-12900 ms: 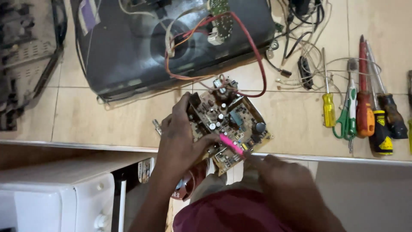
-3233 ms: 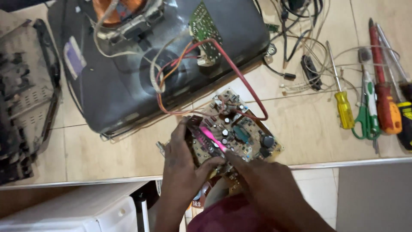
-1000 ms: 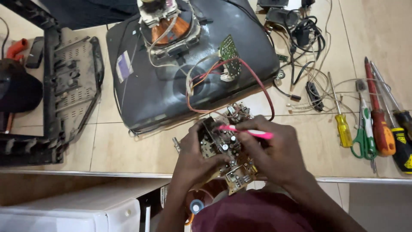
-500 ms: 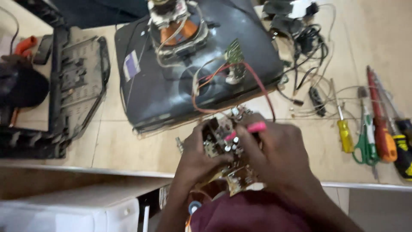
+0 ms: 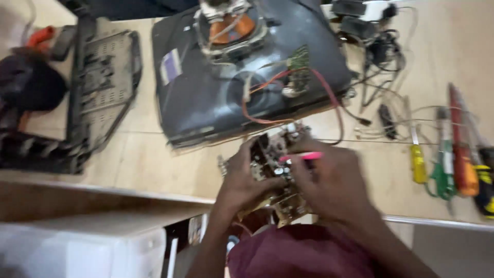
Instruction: Cleaning a circuit board from a CRT television using a toothbrush and a screwdriver.
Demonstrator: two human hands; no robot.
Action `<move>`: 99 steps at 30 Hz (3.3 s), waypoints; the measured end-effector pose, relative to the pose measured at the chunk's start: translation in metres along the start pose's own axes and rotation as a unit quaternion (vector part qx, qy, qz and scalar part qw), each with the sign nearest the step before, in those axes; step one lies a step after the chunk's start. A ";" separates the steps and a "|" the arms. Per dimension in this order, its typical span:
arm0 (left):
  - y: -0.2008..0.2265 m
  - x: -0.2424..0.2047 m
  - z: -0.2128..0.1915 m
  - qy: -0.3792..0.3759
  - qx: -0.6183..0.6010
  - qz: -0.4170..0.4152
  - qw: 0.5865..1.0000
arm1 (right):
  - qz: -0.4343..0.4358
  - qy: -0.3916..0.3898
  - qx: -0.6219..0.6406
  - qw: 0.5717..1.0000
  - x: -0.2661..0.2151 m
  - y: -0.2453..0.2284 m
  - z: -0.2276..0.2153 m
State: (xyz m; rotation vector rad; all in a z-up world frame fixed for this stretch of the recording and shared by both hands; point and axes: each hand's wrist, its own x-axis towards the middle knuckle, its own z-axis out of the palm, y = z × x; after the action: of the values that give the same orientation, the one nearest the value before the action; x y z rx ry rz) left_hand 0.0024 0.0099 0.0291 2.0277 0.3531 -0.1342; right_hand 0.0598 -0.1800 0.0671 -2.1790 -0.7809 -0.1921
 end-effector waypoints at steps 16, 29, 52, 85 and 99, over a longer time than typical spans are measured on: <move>-0.015 0.014 0.014 0.008 0.049 -0.040 0.998 | 0.007 -0.119 -0.053 0.991 0.016 0.005 0.009; -0.019 0.009 0.008 0.005 0.035 -0.036 0.999 | -0.084 -0.106 0.017 0.991 0.013 0.013 0.039; -0.027 0.015 0.014 0.005 0.018 -0.004 1.000 | 0.017 -0.049 0.171 0.984 -0.056 0.040 0.030; -0.019 0.015 0.001 -0.018 0.038 0.003 0.999 | 0.104 -0.147 0.228 0.957 -0.075 0.058 -0.032; 0.018 0.020 0.016 0.007 0.059 -0.069 0.996 | 0.007 -0.089 0.219 0.972 -0.092 0.068 -0.036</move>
State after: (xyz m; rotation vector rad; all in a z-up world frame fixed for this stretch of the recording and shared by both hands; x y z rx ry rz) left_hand 0.0279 -0.0084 0.0324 2.1215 0.5040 -0.2318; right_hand 0.0303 -0.2833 0.0135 -1.7959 -0.8182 0.1740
